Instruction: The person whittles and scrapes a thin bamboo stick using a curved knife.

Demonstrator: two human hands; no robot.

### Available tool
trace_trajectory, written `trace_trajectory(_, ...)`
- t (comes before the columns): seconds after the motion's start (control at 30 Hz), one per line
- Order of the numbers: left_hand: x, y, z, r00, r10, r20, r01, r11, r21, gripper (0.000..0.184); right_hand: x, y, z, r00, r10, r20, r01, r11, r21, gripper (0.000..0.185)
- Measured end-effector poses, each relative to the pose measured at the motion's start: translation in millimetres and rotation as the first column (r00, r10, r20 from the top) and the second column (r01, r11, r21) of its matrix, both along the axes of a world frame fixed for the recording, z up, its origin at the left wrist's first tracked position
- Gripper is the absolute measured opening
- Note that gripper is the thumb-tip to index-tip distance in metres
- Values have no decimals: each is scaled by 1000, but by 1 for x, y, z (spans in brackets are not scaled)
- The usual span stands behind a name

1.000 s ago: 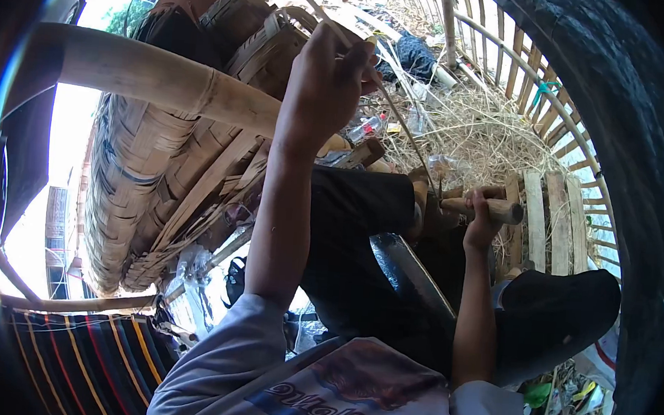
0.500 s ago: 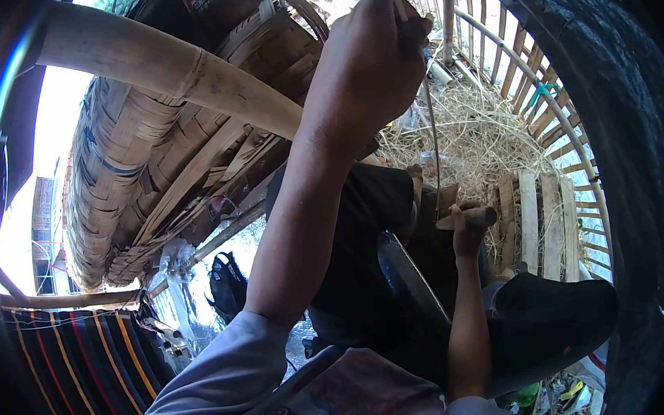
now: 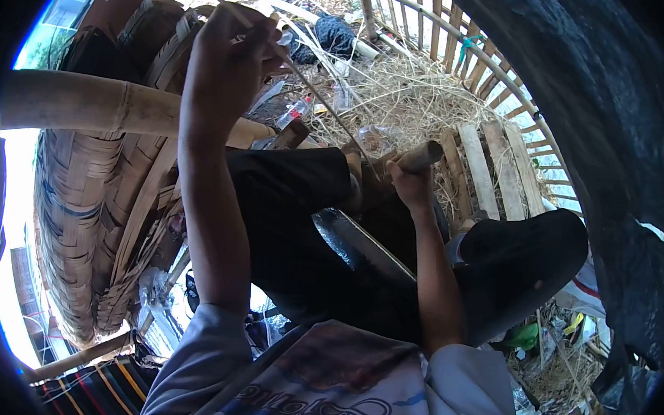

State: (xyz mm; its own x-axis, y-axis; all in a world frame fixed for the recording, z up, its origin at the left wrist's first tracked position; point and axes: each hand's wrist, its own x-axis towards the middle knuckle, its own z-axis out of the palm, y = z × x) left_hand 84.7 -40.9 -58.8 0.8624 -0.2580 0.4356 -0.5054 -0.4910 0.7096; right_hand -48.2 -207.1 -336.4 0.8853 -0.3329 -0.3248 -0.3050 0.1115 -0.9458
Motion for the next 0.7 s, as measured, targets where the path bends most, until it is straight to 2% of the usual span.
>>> trace_trajectory(0.03, -6, 2, 4, 995, 42, -95, -46, 998, -43, 16, 4, -2, 9, 988, -60, 139, 56, 998, 31, 7)
trace_trajectory(0.07, -15, 5, 10, 979, 79, -189, -95, 992, -78, 16, 6, -4, 20, 988, -74, 136, 71, 997, 29, 7)
trace_trajectory(0.13, -21, 8, 15, 955, 135, -264, -168, 980, -109, 16, 7, -8, 38, 988, -114, 106, 99, 986, 138, 7)
trace_trajectory(0.27, -21, 15, 15, 932, 196, -304, -232, 969, -87, 16, -2, 8, -40, 989, -46, 142, 26, 990, 135, 13)
trace_trajectory(0.33, -20, 13, 16, 928, 185, -323, -223, 971, -86, 15, -11, 11, -62, 992, 116, -45, -121, 983, -139, 15)
trace_trajectory(0.37, -20, 12, 15, 926, 193, -326, -234, 968, -93, 15, -14, 11, -63, 1000, -2, 18, 3, 998, -55, 18)
trace_trajectory(0.4, -19, 12, 15, 924, 201, -325, -244, 965, -99, 14, -12, 6, -55, 1000, -8, 22, 9, 998, -54, 18)
trace_trajectory(0.47, -18, 13, 14, 930, 200, -307, -237, 967, -88, 14, -5, -7, -34, 963, -91, -255, 142, 972, 188, 20)
trace_trajectory(0.53, -16, 11, 15, 938, 197, -287, -229, 970, -83, 13, 3, -10, -22, 964, -91, -250, 138, 974, 178, 20)
trace_trajectory(0.6, -18, 11, 17, 924, 209, -319, -242, 968, -67, 12, 5, -7, -18, 990, -118, 72, 103, 977, 189, 16)
trace_trajectory(0.63, -18, 11, 17, 924, 216, -316, -249, 966, -65, 12, 4, -5, -22, 991, -112, 74, 96, 977, 192, 16)
trace_trajectory(0.7, -17, 11, 18, 948, 98, -303, -123, 990, -64, 11, 4, 1, -39, 985, -3, 175, -27, 985, 170, 14)
